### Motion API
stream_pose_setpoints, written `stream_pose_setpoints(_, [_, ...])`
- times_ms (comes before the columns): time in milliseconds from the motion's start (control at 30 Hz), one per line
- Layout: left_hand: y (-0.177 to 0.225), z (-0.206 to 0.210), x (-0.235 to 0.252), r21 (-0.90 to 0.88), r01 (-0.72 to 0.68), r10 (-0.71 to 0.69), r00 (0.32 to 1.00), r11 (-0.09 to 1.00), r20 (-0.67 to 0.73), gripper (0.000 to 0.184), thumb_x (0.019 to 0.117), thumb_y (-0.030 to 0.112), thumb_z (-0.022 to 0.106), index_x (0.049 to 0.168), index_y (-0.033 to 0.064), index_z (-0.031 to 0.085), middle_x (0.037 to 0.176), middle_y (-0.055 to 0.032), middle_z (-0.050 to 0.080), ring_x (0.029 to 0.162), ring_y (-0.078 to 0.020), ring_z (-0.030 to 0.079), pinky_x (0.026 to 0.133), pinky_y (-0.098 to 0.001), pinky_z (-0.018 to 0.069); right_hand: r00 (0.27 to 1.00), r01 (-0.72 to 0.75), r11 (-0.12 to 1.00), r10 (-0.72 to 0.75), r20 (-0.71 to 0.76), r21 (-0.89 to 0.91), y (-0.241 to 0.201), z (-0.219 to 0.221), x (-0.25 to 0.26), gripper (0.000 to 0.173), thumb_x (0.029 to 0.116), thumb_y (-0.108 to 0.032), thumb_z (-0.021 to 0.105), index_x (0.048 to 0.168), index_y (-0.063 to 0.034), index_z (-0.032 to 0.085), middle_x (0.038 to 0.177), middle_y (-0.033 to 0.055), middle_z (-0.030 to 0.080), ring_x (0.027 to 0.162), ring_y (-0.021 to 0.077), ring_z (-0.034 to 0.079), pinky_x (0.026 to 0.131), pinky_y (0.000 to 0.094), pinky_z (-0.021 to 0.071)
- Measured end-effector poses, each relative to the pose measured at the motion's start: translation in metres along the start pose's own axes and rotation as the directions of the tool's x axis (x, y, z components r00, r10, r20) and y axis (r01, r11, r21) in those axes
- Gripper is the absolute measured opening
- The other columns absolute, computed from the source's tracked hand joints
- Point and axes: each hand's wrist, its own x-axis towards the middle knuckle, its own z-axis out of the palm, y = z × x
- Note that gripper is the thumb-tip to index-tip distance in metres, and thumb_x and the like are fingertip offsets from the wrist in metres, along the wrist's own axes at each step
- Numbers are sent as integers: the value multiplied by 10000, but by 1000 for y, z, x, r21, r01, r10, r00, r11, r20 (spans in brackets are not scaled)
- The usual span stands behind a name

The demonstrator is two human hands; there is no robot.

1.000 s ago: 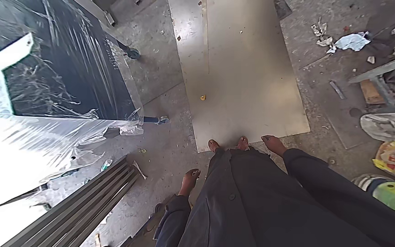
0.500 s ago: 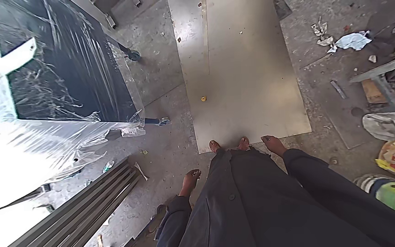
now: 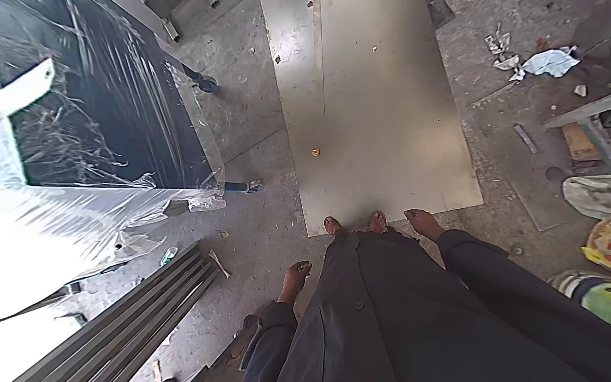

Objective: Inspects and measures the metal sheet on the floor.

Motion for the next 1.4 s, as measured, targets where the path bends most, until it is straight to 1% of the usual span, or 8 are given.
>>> stream_pose_setpoints(267, [7, -1, 4, 3, 1, -1, 1000, 1000, 3, 376, 1063, 302, 601, 1332, 47, 658, 1230, -183, 708, 1122, -295, 694, 1038, -495, 509, 1000, -10, 1000, 10, -5, 6, 0, -5, 3, 487, 1109, -421, 391, 1297, -84, 688, 1262, 196, 694, 1225, 341, 641, 1063, 569, 454])
stream_pose_setpoints(433, [11, -1, 6, -9, -1, 1, 1000, 1000, -4, 379, 1060, 296, 606, 1331, 36, 655, 1226, -186, 710, 1120, -299, 695, 1034, -500, 513, 1000, -18, 1000, 18, 0, 9, 1, -6, 5, 494, 1110, -424, 381, 1298, -84, 686, 1258, 193, 695, 1223, 343, 640, 1058, 569, 457])
stream_pose_setpoints(533, [14, -2, 7, -1, -6, 6, 1000, 1000, -1, 381, 1060, 303, 605, 1335, 44, 654, 1238, -179, 706, 1127, -288, 693, 1039, -493, 511, 1000, -18, 1000, 18, 7, 11, -1, -8, 5, 500, 1109, -431, 381, 1308, -86, 683, 1273, 191, 692, 1239, 342, 634, 1068, 567, 453])
stream_pose_setpoints(833, [21, -6, 5, 36, -8, 8, 1000, 999, -3, 381, 1068, 298, 591, 1336, 34, 652, 1233, -189, 707, 1138, -308, 688, 1048, -507, 500, 1000, -15, 1000, 15, 7, 17, -3, -10, 6, 498, 1110, -428, 384, 1298, -78, 684, 1264, 200, 691, 1234, 353, 633, 1062, 576, 451])
stream_pose_setpoints(1400, [14, -6, 8, 37, -12, 12, 1000, 999, -1, 383, 1064, 303, 598, 1336, 40, 654, 1237, -186, 706, 1127, -298, 692, 1043, -498, 505, 1000, -5, 1000, 5, -6, 15, -5, -9, 6, 490, 1110, -418, 389, 1296, -78, 688, 1271, 199, 691, 1239, 349, 633, 1069, 576, 447])
